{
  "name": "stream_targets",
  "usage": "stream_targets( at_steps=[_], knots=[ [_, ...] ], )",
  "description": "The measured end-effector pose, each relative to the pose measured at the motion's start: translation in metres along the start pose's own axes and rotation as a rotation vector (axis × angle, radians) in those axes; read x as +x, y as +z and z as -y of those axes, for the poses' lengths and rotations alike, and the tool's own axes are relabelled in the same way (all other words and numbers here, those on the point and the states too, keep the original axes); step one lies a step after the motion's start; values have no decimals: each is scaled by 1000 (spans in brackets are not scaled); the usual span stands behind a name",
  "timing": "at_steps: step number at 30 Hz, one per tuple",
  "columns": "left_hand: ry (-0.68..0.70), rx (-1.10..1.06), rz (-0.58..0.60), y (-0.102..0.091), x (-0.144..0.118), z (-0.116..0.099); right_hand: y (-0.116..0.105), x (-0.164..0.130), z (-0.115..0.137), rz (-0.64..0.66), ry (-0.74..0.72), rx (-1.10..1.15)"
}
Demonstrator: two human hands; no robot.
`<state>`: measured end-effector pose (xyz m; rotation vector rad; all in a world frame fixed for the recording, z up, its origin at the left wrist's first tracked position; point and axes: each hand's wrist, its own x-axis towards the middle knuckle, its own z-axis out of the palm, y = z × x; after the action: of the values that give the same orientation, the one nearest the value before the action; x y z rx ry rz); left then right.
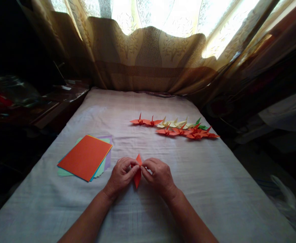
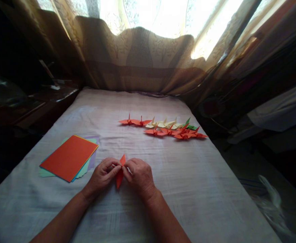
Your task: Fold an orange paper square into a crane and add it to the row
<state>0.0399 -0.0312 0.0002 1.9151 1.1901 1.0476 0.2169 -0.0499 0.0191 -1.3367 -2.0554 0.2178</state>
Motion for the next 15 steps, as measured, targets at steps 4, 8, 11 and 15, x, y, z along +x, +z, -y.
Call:
stream_targets(
  at_steps=[4,8,11,15],
  knots=[
    [13,-22,-5,0,0,0,-1,0,2,-61,-49,23],
    [25,-21,-30,1,-1,-1,-1,0,5,-108,-62,52],
    [18,-16,-42,3,-1,-3,0,0,6,-119,-67,69],
    [18,-43,-47,3,-2,-6,2,1,7,-89,-33,114]
  ],
)
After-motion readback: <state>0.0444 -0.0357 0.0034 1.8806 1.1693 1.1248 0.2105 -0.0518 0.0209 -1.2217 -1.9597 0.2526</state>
